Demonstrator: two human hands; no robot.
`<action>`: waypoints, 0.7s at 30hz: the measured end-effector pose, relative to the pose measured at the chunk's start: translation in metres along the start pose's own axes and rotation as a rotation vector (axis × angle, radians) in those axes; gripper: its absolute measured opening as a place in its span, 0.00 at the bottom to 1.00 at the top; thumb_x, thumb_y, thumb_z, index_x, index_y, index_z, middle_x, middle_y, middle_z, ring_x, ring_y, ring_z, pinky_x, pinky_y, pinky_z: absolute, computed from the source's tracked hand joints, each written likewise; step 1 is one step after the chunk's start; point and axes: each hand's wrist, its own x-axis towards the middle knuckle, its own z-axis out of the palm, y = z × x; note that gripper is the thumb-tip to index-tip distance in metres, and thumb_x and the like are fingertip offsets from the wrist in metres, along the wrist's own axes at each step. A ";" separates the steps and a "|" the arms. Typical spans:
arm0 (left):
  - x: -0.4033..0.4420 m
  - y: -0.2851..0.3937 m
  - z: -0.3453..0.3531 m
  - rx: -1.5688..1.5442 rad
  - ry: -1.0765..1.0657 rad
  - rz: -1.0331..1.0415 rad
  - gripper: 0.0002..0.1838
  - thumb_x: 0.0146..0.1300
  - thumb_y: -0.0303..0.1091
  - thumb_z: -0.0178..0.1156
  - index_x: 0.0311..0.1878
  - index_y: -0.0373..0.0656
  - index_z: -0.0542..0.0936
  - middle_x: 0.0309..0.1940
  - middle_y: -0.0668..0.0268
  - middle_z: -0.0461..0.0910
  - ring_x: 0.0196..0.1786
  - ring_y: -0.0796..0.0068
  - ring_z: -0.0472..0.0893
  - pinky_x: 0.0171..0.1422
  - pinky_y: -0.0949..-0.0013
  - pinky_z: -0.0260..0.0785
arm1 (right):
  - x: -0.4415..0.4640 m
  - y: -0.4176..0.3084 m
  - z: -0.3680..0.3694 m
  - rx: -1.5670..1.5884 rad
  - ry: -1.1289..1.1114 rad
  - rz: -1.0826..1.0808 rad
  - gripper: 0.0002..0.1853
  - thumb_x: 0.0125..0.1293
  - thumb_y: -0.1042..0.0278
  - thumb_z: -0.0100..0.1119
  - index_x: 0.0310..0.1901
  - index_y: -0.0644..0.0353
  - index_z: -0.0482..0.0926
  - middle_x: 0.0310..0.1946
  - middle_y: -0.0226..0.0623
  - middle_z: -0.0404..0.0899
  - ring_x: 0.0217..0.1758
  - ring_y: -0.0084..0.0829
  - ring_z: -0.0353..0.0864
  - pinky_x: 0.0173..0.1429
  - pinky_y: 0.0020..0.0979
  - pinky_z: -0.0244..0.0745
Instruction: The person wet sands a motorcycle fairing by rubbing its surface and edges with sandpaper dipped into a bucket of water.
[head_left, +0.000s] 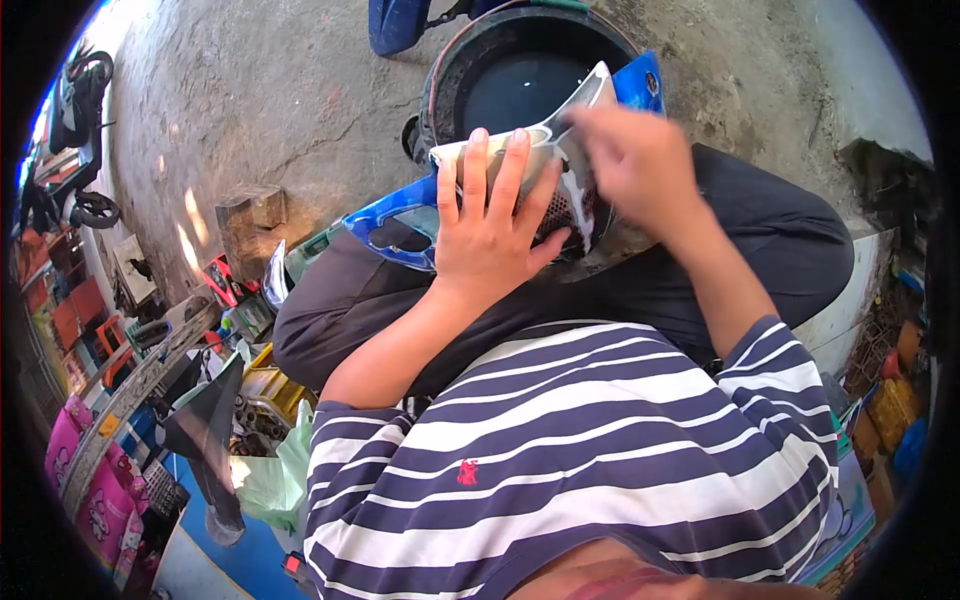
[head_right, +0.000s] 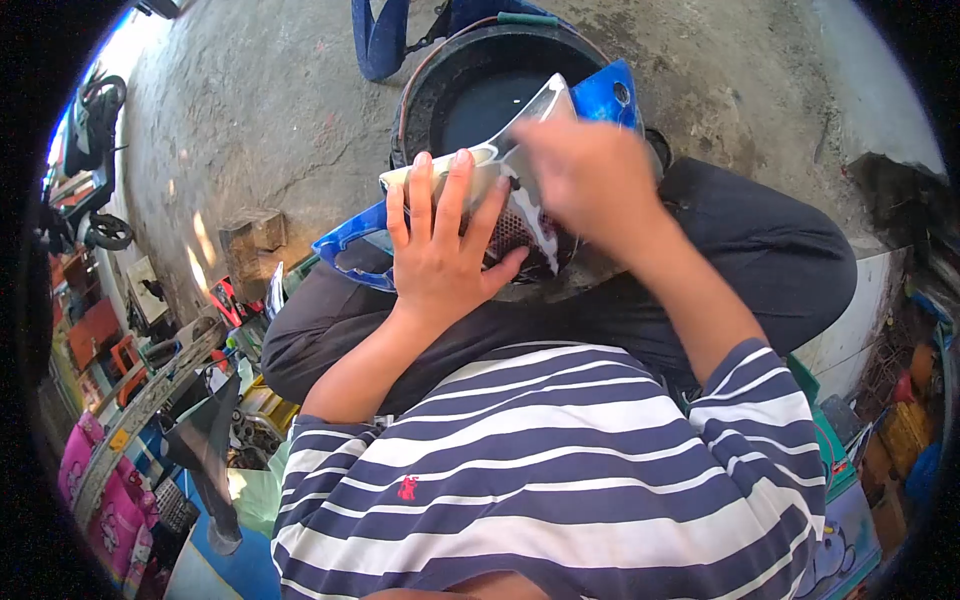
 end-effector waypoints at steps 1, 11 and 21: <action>0.000 0.000 0.000 0.004 0.005 0.003 0.42 0.58 0.64 0.75 0.76 0.62 0.81 0.84 0.55 0.67 0.84 0.34 0.65 0.86 0.31 0.49 | 0.008 0.012 -0.003 -0.027 0.059 0.061 0.11 0.72 0.70 0.63 0.52 0.53 0.89 0.38 0.43 0.90 0.39 0.51 0.90 0.40 0.49 0.83; -0.002 0.000 0.001 0.001 0.004 0.007 0.43 0.57 0.63 0.75 0.76 0.62 0.81 0.85 0.55 0.66 0.84 0.35 0.65 0.86 0.31 0.49 | 0.015 0.028 0.000 -0.035 0.185 0.067 0.09 0.72 0.70 0.63 0.50 0.55 0.90 0.37 0.42 0.90 0.39 0.51 0.91 0.42 0.49 0.84; -0.003 -0.001 0.002 0.015 0.004 0.015 0.44 0.57 0.64 0.75 0.78 0.62 0.79 0.85 0.55 0.66 0.84 0.35 0.65 0.85 0.30 0.50 | 0.013 0.027 0.007 -0.038 0.201 0.039 0.13 0.69 0.73 0.65 0.53 0.55 0.91 0.39 0.44 0.91 0.40 0.46 0.90 0.41 0.47 0.80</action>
